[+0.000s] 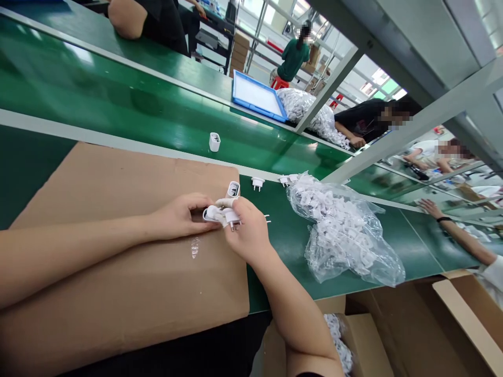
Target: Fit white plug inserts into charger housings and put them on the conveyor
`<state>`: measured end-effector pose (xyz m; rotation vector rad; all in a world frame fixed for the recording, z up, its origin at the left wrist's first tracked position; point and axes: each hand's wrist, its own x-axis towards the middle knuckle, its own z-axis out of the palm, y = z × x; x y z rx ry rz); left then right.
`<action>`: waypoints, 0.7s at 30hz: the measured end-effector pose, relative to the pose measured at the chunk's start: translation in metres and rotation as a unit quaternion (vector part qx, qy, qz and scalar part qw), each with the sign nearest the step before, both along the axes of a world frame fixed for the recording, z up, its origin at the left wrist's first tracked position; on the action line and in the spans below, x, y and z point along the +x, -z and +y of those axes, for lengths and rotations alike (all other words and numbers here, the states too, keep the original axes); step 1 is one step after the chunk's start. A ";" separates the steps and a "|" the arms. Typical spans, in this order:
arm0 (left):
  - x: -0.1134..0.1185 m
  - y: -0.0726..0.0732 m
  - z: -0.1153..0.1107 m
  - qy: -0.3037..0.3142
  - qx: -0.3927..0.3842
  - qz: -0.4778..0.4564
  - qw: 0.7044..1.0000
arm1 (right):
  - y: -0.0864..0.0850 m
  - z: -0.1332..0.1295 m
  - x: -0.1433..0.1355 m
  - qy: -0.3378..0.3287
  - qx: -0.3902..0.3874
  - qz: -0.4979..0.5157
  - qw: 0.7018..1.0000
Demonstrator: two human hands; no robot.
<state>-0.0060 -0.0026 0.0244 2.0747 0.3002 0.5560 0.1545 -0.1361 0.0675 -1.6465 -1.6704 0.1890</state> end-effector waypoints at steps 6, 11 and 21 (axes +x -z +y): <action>0.000 0.003 0.001 -0.002 0.011 0.002 1.000 | 0.000 0.005 -0.011 -0.005 -0.034 -0.147 0.989; -0.001 0.005 0.002 0.002 0.019 -0.015 1.000 | -0.005 0.005 -0.015 0.016 -0.081 -0.229 0.970; 0.000 0.003 0.001 0.003 0.015 -0.004 1.000 | -0.002 0.002 -0.012 0.026 -0.053 -0.210 0.976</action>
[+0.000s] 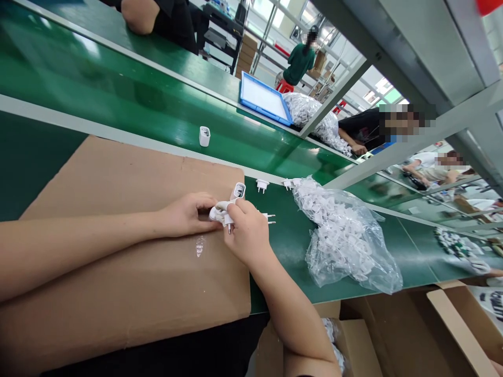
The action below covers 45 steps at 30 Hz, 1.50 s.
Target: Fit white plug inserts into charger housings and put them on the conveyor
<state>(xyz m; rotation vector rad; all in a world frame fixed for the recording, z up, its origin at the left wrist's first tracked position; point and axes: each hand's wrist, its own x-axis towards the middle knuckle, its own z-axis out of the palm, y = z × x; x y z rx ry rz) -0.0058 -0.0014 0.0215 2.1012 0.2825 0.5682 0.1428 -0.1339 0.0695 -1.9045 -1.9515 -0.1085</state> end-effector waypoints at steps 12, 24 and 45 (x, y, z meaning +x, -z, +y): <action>-0.008 0.005 -0.010 -0.054 0.219 0.007 0.974 | -0.002 0.006 -0.010 0.022 -0.031 -0.015 0.999; -0.009 -0.001 -0.008 -0.063 0.202 0.047 0.976 | 0.017 0.004 -0.002 0.024 0.025 0.259 0.965; 0.060 -0.042 0.149 -0.402 0.190 0.177 0.878 | -0.002 -0.002 0.083 0.226 -0.244 0.069 0.940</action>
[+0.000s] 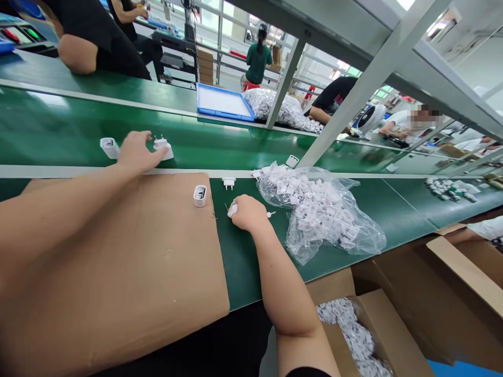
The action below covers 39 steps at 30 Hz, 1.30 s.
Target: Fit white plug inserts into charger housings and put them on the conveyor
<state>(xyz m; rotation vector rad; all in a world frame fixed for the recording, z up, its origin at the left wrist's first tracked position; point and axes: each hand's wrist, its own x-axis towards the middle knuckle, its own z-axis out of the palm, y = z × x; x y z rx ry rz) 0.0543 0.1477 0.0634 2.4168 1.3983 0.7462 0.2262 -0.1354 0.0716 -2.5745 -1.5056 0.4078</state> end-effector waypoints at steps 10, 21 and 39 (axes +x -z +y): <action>-0.105 -0.013 0.056 -0.066 -0.097 0.032 0.993 | -0.015 -0.011 -0.003 -0.100 0.003 0.118 0.988; -0.099 -0.021 0.020 0.022 0.020 -0.001 1.000 | -0.010 -0.011 -0.004 -0.043 0.119 0.320 0.939; -0.063 0.033 -0.165 0.286 -0.161 -0.116 0.937 | 0.008 -0.002 -0.018 -0.046 0.127 0.425 0.895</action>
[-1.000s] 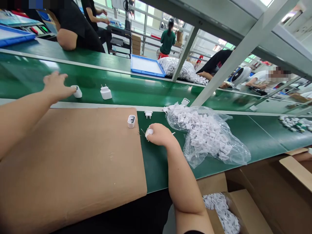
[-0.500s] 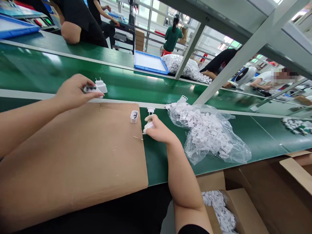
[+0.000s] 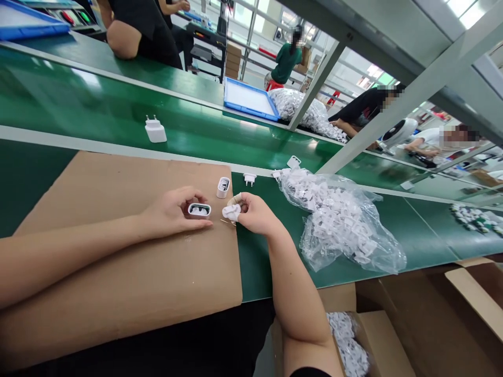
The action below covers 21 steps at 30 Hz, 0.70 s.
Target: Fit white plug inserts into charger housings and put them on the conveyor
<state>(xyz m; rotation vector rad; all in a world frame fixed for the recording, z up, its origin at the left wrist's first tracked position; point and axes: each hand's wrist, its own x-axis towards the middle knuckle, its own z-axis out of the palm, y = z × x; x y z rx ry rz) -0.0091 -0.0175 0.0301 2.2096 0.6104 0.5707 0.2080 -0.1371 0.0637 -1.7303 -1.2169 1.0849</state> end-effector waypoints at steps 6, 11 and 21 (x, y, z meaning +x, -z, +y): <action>0.002 0.009 0.002 0.052 -0.013 -0.039 0.998 | -0.007 0.002 -0.014 0.075 0.041 -0.081 0.993; 0.006 0.011 0.001 0.040 -0.039 -0.051 0.997 | -0.005 0.005 -0.040 0.079 0.112 -0.063 0.989; 0.003 0.011 0.005 0.074 -0.065 -0.081 0.992 | 0.002 0.000 -0.052 -0.001 0.269 -0.386 0.882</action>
